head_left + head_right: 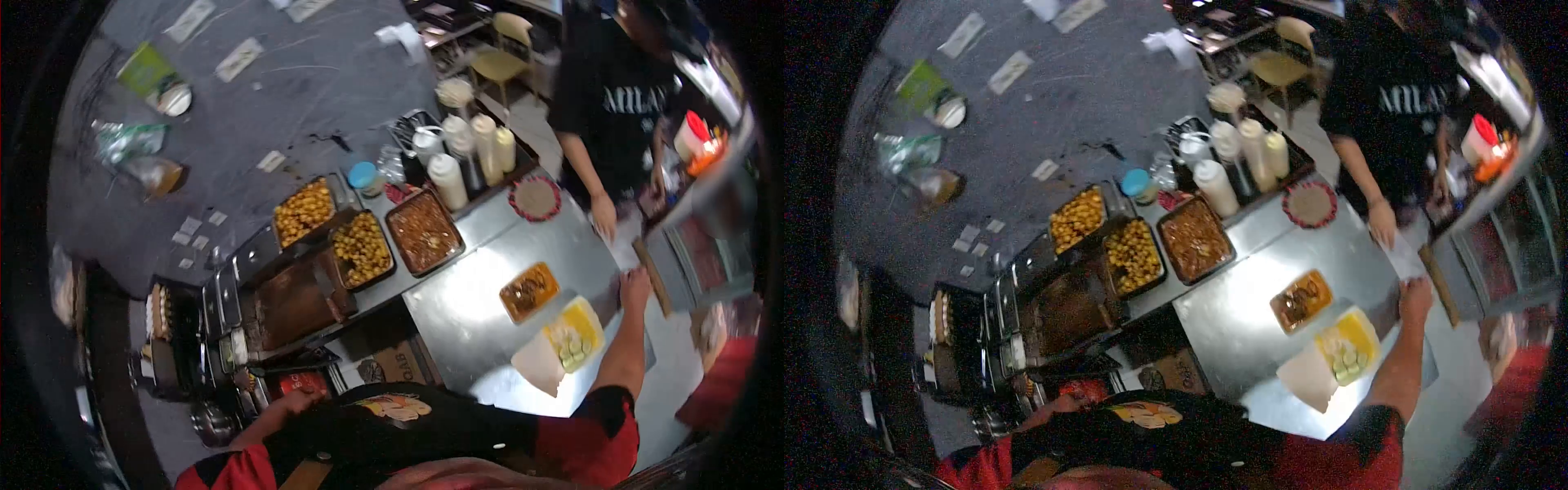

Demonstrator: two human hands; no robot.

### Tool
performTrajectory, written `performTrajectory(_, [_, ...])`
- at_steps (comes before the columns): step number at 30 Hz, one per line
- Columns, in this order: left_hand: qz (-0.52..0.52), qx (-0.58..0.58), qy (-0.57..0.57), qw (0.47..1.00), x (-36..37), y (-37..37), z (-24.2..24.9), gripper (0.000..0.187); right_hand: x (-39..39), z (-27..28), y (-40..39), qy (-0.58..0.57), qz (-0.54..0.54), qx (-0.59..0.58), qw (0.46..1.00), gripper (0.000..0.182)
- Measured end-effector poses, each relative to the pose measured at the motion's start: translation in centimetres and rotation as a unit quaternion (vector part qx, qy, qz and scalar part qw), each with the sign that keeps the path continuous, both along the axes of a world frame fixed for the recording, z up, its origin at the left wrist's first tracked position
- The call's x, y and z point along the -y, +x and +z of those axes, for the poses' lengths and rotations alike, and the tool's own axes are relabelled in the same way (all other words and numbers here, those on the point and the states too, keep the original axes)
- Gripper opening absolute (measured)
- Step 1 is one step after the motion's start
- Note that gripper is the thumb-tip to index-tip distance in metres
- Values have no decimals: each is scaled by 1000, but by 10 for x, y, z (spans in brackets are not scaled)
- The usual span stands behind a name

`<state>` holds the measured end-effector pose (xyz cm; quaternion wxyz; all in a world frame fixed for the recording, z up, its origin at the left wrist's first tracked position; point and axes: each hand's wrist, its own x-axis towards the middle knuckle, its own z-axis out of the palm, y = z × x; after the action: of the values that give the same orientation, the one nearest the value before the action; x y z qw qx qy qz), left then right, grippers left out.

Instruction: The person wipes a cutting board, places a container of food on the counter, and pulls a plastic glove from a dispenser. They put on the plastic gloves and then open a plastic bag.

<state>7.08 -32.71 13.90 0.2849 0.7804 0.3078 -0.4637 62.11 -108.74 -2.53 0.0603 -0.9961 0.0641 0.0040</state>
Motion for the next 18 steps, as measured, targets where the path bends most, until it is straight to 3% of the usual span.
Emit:
performTrajectory(1, [58,55,-29,996,5,-6,-1,64,-1,-8,-11,-7,-4,68,998,29])
performTrajectory(4, [72,-13,24,997,-1,-8,-17,71,0,-10,-18,56,-127,-11,990,34])
performTrajectory(6, [168,-1,-49,985,-46,-52,-82,73,-16,10,-15,64,-175,-48,981,37])
performTrajectory(7, [216,1,-84,973,-46,-48,-80,73,-27,15,-14,44,-210,-66,975,39])
performTrajectory(11, [93,72,0,993,-30,-32,-45,72,-41,35,-15,63,-238,-69,967,37])
performTrajectory(12, [72,23,14,997,-28,-25,-35,71,-38,37,-13,79,-232,-64,967,34])
performTrajectory(13, [50,-26,28,998,-33,-24,-33,70,4,-1,-2,9,-96,-45,994,37])
performTrajectory(14, [-14,16,18,1000,-62,-62,-105,67,38,-30,7,-93,48,-4,994,39])
performTrajectory(15, [-80,61,15,995,-56,-51,-94,63,70,-59,16,-191,168,58,965,42])
performTrajectory(16, [-143,107,16,984,-67,-62,-101,60,72,-43,12,-199,167,59,964,42])
performTrajectory(18, [-151,94,-22,984,-85,-76,-118,52,79,-2,-2,-124,94,25,988,42])
